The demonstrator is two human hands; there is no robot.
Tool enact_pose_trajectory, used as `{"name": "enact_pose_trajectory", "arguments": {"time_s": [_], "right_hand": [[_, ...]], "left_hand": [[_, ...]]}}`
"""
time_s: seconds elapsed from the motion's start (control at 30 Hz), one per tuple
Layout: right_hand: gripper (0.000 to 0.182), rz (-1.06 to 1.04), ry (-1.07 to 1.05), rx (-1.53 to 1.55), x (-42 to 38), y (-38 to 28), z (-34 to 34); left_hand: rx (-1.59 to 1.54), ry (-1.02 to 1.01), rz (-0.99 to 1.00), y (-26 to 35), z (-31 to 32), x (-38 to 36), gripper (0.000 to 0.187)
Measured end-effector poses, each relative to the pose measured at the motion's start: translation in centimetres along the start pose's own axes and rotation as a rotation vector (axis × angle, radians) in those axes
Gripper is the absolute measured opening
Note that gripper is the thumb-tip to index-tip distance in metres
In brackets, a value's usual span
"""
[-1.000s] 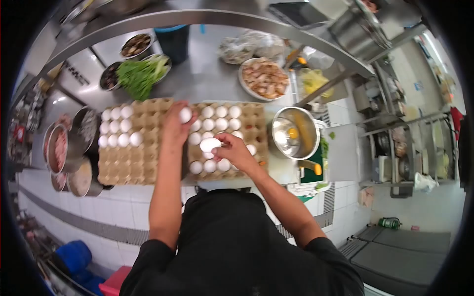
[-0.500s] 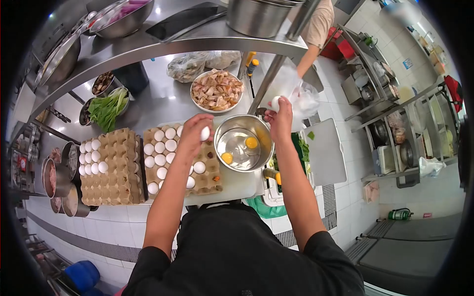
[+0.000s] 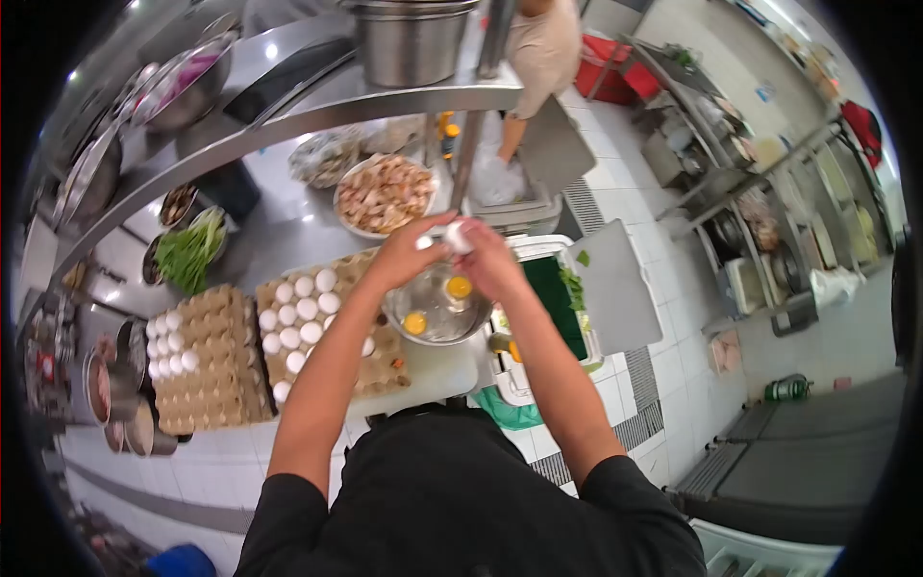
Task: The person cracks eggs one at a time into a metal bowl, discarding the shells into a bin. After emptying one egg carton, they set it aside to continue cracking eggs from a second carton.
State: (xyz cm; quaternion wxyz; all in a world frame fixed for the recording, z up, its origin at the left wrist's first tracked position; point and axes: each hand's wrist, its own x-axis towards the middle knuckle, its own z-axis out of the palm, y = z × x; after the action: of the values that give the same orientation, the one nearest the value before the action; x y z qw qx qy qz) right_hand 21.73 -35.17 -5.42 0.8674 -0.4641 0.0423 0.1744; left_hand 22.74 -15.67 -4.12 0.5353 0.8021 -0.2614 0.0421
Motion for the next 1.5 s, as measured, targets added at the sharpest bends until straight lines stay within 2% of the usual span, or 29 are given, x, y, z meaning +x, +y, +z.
{"name": "enact_pose_trajectory", "arguments": {"time_s": [0.03, 0.1, 0.2, 0.3, 0.43, 0.5, 0.63, 0.7, 0.73, 0.77, 0.83, 0.93, 0.97, 1.03, 1.07, 1.1, 1.13, 1.17, 1.23, 1.27, 1.3, 1.33, 1.37, 1.43, 1.47, 1.5], "right_hand": [[0.027, 0.015, -0.024, -0.048, -0.6, 0.8, 0.3], [0.026, 0.103, -0.022, -0.074, -1.6, 1.5, 0.4], [0.026, 0.154, -0.015, -0.087, -2.4, 2.3, 0.8], [0.027, 0.162, -0.035, -0.108, -2.6, 3.2, 0.7], [0.028, 0.176, -0.042, -0.198, -2.2, 4.0, 0.4], [0.029, 0.177, -0.057, -0.21, -2.3, 4.0, 0.6], [0.039, 0.173, -0.107, -0.321, -2.5, 2.8, 1.3], [0.043, 0.036, -0.116, -0.871, -2.7, 1.9, 1.4], [0.045, 0.048, -0.087, -0.993, -2.9, 1.4, 1.5], [0.045, 0.048, -0.087, -0.992, -3.2, 1.2, 1.6], [0.042, -0.039, -0.045, -0.608, -4.0, 1.2, 1.9], [0.038, -0.137, 0.116, -0.367, -6.0, -1.4, 0.2], [0.042, -0.17, 0.18, -0.377, -6.2, -2.4, -2.2], [0.05, -0.426, 0.483, -1.097, -6.6, -4.2, -6.3], [0.05, -0.428, 0.486, -1.096, -6.8, -4.0, -6.9], [0.054, -0.526, 0.46, -1.198, -7.7, -4.4, -5.2], [0.057, -0.628, 0.428, -1.3, -8.3, -4.6, -3.2], [0.058, -0.533, 0.315, -1.284, -8.2, -3.6, -0.5], [0.054, -0.694, 0.077, -1.379, -6.4, -0.7, 1.8], [0.054, -0.696, 0.072, -1.373, -5.7, -0.2, 2.1], [0.052, -0.598, 0.192, -1.177, -4.6, -0.2, 2.5], [0.05, -0.497, 0.301, -0.98, -3.2, -0.3, 2.5], [0.045, -0.503, 0.458, -0.819, -0.3, 0.4, 0.7], [0.041, -0.498, 0.579, -0.222, 1.6, -1.0, 1.5], [0.041, -0.494, 0.574, -0.222, 3.9, -0.8, 0.6], [0.039, -0.598, 0.712, -0.205, 7.2, 0.4, -1.4]], "left_hand": [[-0.019, -0.018, 0.035, 0.0, -0.5, 0.2, 0.052], [-0.074, -0.249, -0.249, 0.9, -1.2, -0.4, 0.047], [-0.013, -0.321, -0.305, 2.3, -2.1, -1.2, 0.043], [0.08, -0.293, -0.252, 1.8, -2.0, -2.2, 0.046], [0.134, -0.307, -0.359, 2.0, -1.9, -3.0, 0.048], [0.133, -0.212, -0.204, 0.9, -1.7, -3.6, 0.044], [0.094, -0.162, -0.134, 0.0, -2.0, -4.3, 0.042], [0.247, -0.242, 0.008, 0.1, -2.7, -4.2, 0.048], [0.247, -0.243, 0.006, 0.7, -2.7, -4.2, 0.048], [0.267, -0.259, -0.007, 1.4, -2.5, -4.0, 0.05], [0.287, -0.275, -0.022, 3.2, -1.5, -3.2, 0.053], [0.122, -0.052, 0.151, 4.8, 1.3, -1.5, 0.052], [0.122, -0.052, 0.155, 4.9, 1.7, -1.3, 0.052], [-0.122, 0.022, -0.203, 5.3, 1.9, -0.9, 0.047], [-0.417, 0.005, -0.278, 2.5, 2.9, -0.4, 0.055], [-0.416, 0.0, -0.276, 2.3, 3.3, -0.3, 0.055], [-0.778, 0.03, -0.476, 2.3, 3.6, -0.1, 0.063], [-1.14, 0.059, -0.68, 2.2, 4.0, 0.0, 0.071], [-1.117, 0.011, -0.635, 1.9, 4.3, 0.0, 0.073], [-1.094, -0.034, -0.589, 1.6, 4.2, 0.0, 0.075], [-1.072, -0.075, -0.541, 1.5, 3.9, -0.1, 0.077], [-1.07, -0.053, -0.609, 1.8, 3.2, -0.3, 0.075], [-1.067, -0.043, -0.609, 2.3, 2.4, -0.5, 0.075], [-0.767, 0.044, -0.629, 2.8, 1.3, -1.1, 0.07], [-0.758, 0.061, -0.649, 3.0, 0.7, -1.3, 0.065], [-0.757, 0.068, -0.65, 2.8, 0.5, -1.4, 0.065]]}}
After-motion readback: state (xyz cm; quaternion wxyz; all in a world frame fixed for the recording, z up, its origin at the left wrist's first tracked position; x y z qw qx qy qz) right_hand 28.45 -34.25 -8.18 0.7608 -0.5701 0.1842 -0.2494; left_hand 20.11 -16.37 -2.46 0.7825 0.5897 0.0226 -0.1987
